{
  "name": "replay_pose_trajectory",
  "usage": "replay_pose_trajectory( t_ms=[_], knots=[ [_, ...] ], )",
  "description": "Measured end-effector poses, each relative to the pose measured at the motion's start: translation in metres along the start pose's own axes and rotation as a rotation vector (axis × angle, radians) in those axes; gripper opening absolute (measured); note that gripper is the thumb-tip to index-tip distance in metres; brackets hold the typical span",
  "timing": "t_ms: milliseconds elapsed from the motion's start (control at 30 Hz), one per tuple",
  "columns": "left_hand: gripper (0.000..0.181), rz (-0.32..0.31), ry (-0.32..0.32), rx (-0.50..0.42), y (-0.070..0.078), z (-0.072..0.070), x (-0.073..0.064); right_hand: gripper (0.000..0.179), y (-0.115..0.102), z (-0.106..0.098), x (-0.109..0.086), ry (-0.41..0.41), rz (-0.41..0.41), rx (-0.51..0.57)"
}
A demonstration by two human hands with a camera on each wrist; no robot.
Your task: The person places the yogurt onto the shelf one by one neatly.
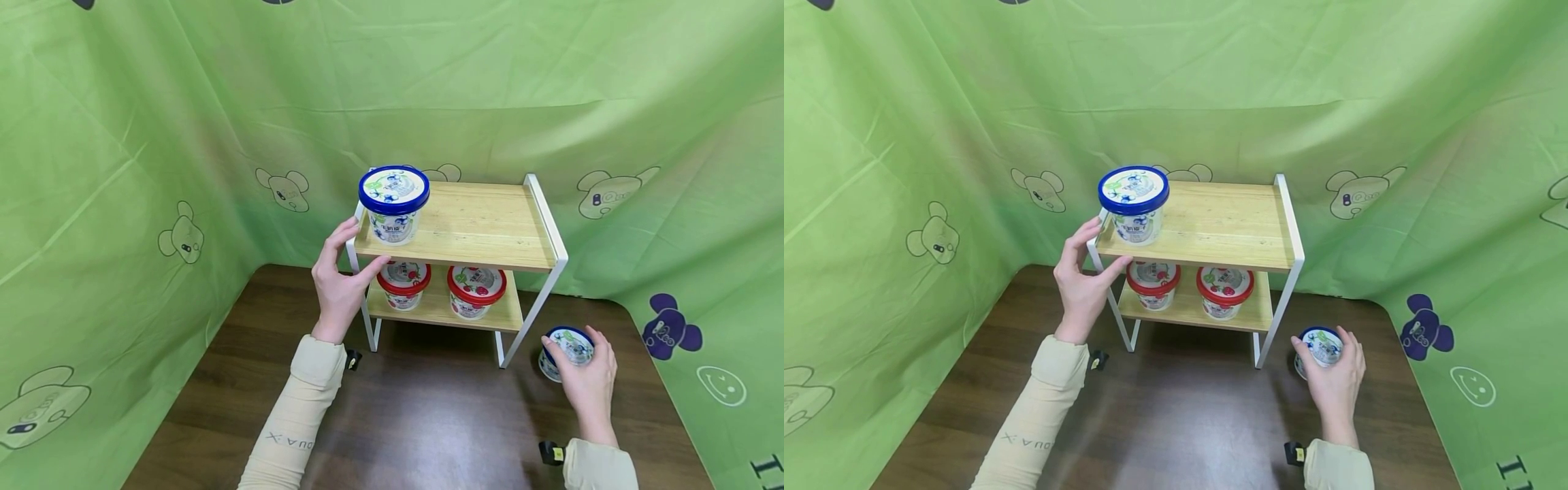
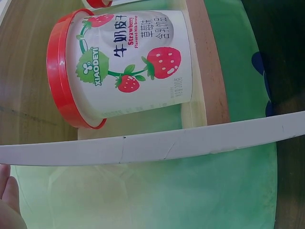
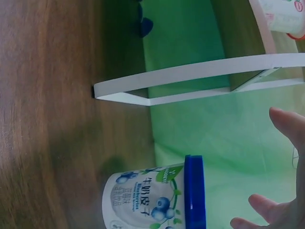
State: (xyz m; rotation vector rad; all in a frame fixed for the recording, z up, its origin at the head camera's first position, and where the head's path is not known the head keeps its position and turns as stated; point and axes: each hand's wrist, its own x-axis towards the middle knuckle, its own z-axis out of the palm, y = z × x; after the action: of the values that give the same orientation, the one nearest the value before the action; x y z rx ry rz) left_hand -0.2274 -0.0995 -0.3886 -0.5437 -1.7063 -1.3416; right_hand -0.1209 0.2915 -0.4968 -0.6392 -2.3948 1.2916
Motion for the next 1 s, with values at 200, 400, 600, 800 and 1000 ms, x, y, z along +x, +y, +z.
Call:
replay_pose_trajectory(
  t_ms=[200, 400, 600, 800, 1000],
  knots=[
    [0.067, -0.004, -0.004, 0.005, 0.000, 0.000, 0.001, 0.093, 0.006, 0.002, 0.004, 0.001, 0.010, -0.015],
    [0.067, 0.001, -0.006, 0.003, 0.001, 0.001, 0.000, 0.100, 0.014, 0.003, 0.008, 0.001, 0.031, -0.031],
    [0.067, -0.001, -0.003, -0.005, 0.001, 0.001, 0.001, 0.110, 0.018, 0.006, 0.010, 0.006, 0.051, -0.023],
    [0.065, -0.001, 0.002, -0.010, 0.001, 0.001, 0.000, 0.116, 0.020, 0.008, 0.012, -0.002, 0.057, -0.014],
    [0.063, -0.005, 0.006, -0.023, 0.001, 0.001, 0.000, 0.119, 0.021, 0.009, 0.015, -0.023, 0.076, -0.013]
  ],
)
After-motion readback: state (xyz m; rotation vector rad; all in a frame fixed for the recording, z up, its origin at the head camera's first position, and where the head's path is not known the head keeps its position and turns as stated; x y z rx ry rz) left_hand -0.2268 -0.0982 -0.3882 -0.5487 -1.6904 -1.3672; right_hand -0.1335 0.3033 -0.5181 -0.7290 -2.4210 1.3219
